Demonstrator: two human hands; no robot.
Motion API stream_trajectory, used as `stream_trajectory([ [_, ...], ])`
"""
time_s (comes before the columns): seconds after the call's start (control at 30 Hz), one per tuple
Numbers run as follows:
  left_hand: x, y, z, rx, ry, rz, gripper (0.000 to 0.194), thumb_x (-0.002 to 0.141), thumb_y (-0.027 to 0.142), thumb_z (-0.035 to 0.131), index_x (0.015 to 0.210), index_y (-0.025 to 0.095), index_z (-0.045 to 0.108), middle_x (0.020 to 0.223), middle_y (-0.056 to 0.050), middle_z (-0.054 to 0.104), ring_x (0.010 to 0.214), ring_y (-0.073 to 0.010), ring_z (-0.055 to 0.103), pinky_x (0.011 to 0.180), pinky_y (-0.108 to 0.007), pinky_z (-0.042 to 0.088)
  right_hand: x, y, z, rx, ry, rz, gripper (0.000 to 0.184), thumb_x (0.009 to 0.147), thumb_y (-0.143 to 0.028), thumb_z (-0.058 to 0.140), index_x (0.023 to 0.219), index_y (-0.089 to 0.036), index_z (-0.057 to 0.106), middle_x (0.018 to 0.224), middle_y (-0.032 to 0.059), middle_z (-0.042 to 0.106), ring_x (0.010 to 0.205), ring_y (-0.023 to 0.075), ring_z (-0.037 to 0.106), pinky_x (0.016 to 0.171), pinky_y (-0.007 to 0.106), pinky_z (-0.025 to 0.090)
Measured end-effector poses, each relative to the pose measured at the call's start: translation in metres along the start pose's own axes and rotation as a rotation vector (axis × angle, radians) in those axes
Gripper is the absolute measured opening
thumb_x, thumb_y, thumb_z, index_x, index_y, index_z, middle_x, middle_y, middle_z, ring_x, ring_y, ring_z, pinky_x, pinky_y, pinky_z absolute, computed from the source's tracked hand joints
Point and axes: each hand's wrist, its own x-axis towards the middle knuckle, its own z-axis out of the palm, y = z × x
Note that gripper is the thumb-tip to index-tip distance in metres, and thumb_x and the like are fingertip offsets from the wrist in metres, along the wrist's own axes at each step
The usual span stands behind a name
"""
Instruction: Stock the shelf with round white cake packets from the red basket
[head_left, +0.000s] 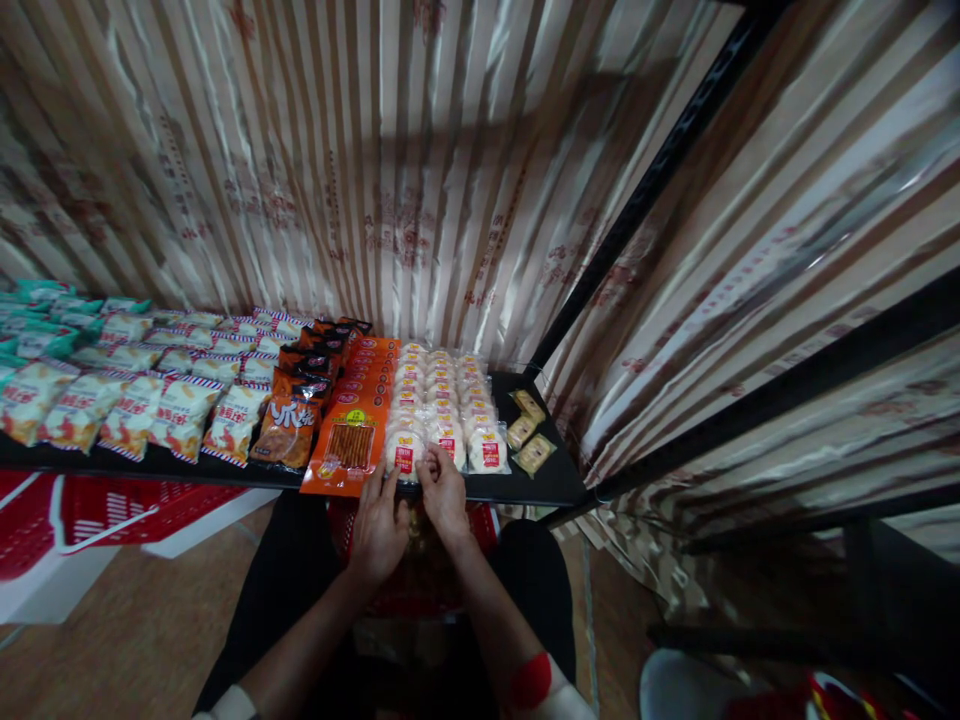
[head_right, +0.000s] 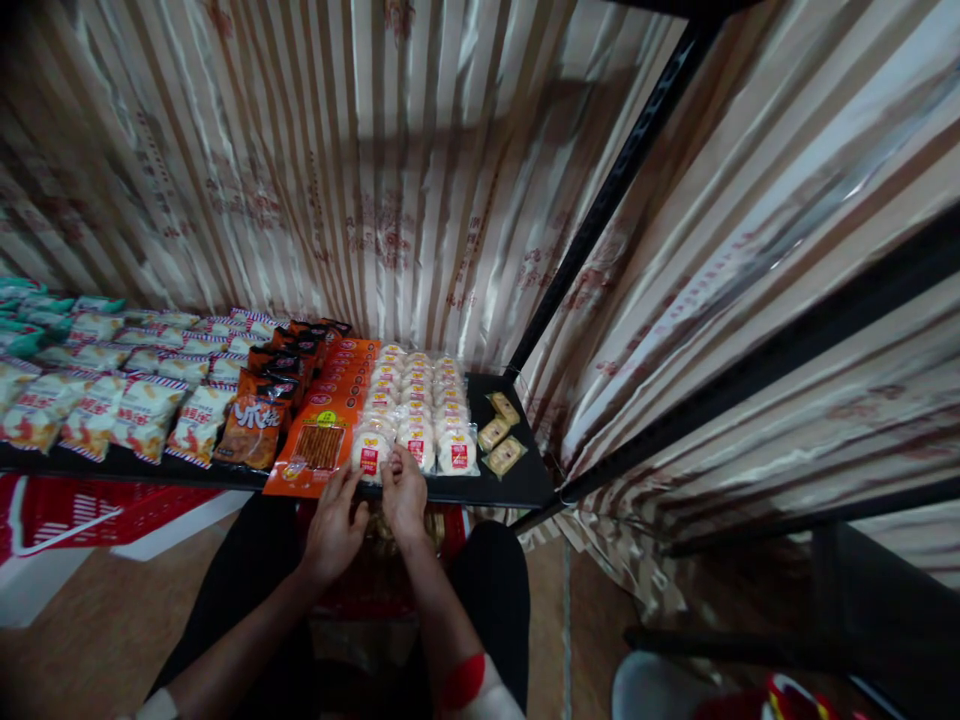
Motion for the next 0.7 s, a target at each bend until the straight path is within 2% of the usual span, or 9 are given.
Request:
stream_trajectory([
  [0.27, 0.004, 0.000, 0.006, 0.038, -0.056, 0.070, 0.048, 0.075, 0.010, 0.041, 0.122, 0.012, 0.049, 0.135, -0.011, 0.043, 0.130, -0.0237, 0.030, 0.105, -0.042, 0.032, 0.001, -0.005, 0.003, -0.247, -0.009, -0.050, 0.035, 0.081, -0.027, 0.044, 0.111, -0.014, 0.055, 0.093, 0.0085, 0.065, 0.081, 0.0177, 0.060, 0.077, 0.030, 0.045],
  [0.4, 0.005, 0.000, 0.008, 0.045, -0.076, 0.074, 0.047, 0.075, 0.011, 0.041, 0.121, 0.010, 0.049, 0.135, -0.012, 0.042, 0.130, -0.0241, 0.030, 0.105, -0.042, 0.033, 0.001, -0.006, 0.001, -0.414, 0.059, -0.177, 0.031, 0.083, -0.027, 0.043, 0.108, -0.015, 0.058, 0.103, 0.0110, 0.061, 0.098, 0.0220, 0.053, 0.087, 0.034, 0.040],
  [0.6, 0.005, -0.002, 0.012, 0.062, -0.060, 0.090, 0.048, 0.074, 0.010, 0.042, 0.121, 0.012, 0.050, 0.134, -0.011, 0.044, 0.130, -0.0242, 0.030, 0.105, -0.043, 0.033, 0.000, -0.002, 0.003, -0.487, 0.067, -0.152, 0.033, 0.085, -0.029, 0.040, 0.112, -0.019, 0.055, 0.104, 0.0108, 0.056, 0.089, 0.0203, 0.056, 0.075, 0.031, 0.044],
  [0.7, 0.005, -0.003, 0.014, 0.068, -0.053, 0.092, 0.048, 0.073, 0.009, 0.041, 0.120, 0.011, 0.051, 0.133, -0.011, 0.045, 0.130, -0.0244, 0.030, 0.106, -0.042, 0.033, -0.002, 0.001, 0.005, -0.437, 0.056, -0.160, 0.035, 0.085, -0.026, 0.039, 0.117, -0.019, 0.051, 0.105, 0.0106, 0.056, 0.092, 0.0202, 0.055, 0.076, 0.031, 0.044],
])
